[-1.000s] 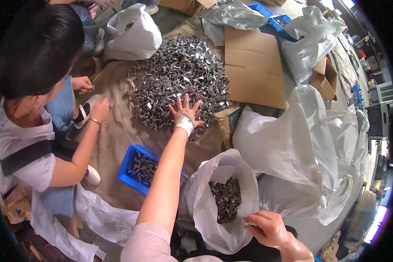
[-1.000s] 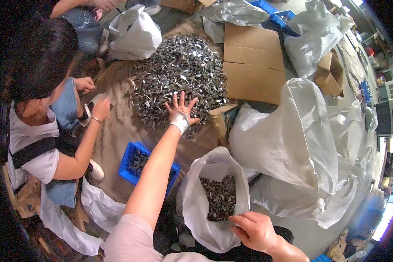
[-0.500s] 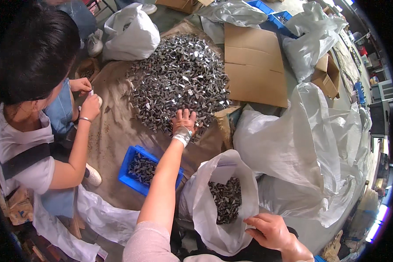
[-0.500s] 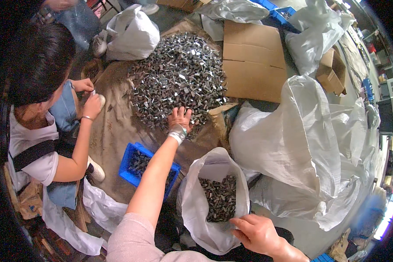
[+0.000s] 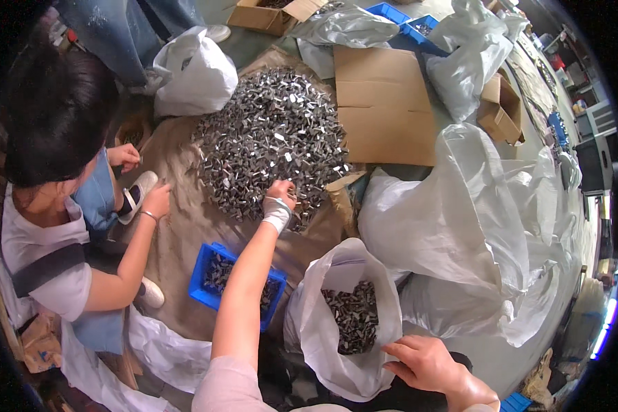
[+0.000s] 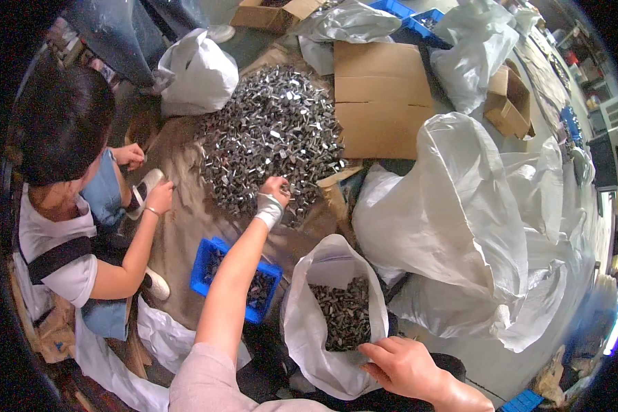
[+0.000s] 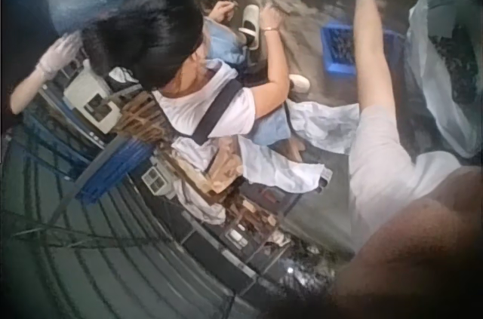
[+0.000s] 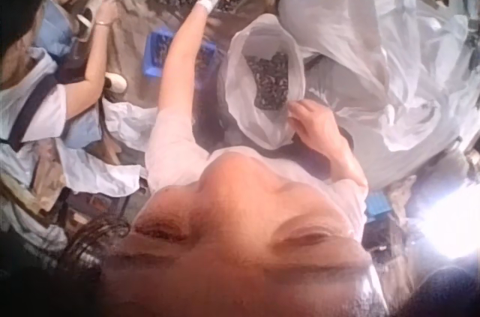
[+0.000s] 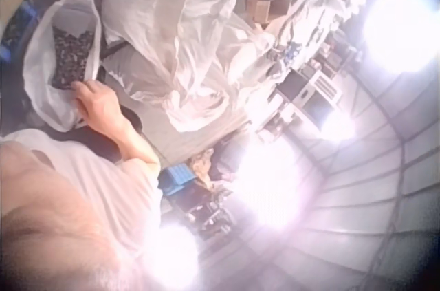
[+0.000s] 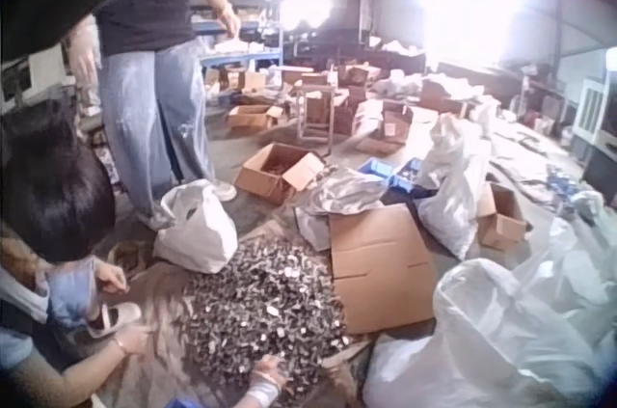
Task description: The person sits on the floor and sorts small metal parts from a large pile into a white sack. They pick up handfuls of parts, inspect them in their hands, and transfer them into the sack. Another person is visible nearby, also sorting parts into a blue bin.
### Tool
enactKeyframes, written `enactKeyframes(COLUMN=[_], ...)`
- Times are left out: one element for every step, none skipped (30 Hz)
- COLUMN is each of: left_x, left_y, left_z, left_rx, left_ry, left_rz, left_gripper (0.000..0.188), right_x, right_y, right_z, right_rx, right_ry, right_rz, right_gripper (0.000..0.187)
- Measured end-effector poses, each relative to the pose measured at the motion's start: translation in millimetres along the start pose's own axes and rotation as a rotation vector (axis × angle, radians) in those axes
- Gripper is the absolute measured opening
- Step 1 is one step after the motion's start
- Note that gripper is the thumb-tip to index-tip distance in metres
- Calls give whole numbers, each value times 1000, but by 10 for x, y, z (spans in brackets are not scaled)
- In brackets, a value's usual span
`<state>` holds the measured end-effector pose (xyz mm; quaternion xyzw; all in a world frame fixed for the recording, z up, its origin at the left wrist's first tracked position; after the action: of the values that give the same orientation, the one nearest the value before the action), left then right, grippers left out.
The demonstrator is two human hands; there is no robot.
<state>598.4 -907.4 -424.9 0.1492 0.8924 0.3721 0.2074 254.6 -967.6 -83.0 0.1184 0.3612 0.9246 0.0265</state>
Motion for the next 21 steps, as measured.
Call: enactKeyframes(left_x=[-41,-60,-68,-19,68,42,21,29,32,34,46,6,-32,-65,-92,-82,-96,-101,-117,-119,-130], left_y=[-5,-48,-40,-99,-173,-235,-240,-238,-213,-192,-138,-128,-90,-59,-53,-50,49,6,-24,-48,-55], left_z=[84,325,304,397,312,532,594,522,397,277,88,167,226,194,145,55,-79,-7,36,70,96], left_rx=[77,298,513,775,1021,1437,1627,1864,2102,2306,2356,2347,2334,2317,2300,2316,2326,2310,2295,2243,2200], left_ry=[72,266,413,809,1217,1390,1371,1394,1411,1485,1427,1394,1309,1237,1172,1101,1020,1039,1056,1121,1147], left_rz=[-28,-125,-226,-170,-66,45,63,104,152,226,263,125,92,69,49,118,173,150,129,88,82], left_gripper=[20,15,13,12,12,13,17,17,18,20,22,22,22,23,23,24,24,23,22,20,20], right_x=[-2,-19,-14,-11,33,14,10,20,34,44,75,56,35,41,64,88,99,106,110,119,126], right_y=[5,11,7,1,-2,-8,-19,-27,-29,-27,-27,-33,-43,-56,-70,-81,-93,-98,-99,-103,-105], right_z=[17,45,35,22,10,42,50,44,48,52,47,63,73,73,61,47,42,46,51,54,58], right_rx=[8,17,18,18,19,33,46,58,59,60,62,67,71,76,91,106,117,124,132,138,143], right_ry=[10,27,31,35,15,37,37,29,36,42,34,44,54,55,43,31,31,31,31,29,36], right_rz=[5,12,7,3,-10,2,11,15,18,20,19,28,37,44,53,62,75,83,92,103,106], right_gripper=[31,31,31,31,31,31,32,32,32,32,32,32,32,32,33,34,35,35,35,36,35])
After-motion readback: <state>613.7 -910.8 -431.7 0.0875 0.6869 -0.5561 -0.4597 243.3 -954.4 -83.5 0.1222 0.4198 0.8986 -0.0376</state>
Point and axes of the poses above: each hand's wrist, its own x-axis away from the middle knuckle, its own y-axis out of the back of the hand, z = x × y, the point moved 5 cm from there along -x, towards the middle knuckle, and after that the axes turned 13 degrees about -z, right-handed, at the moved point
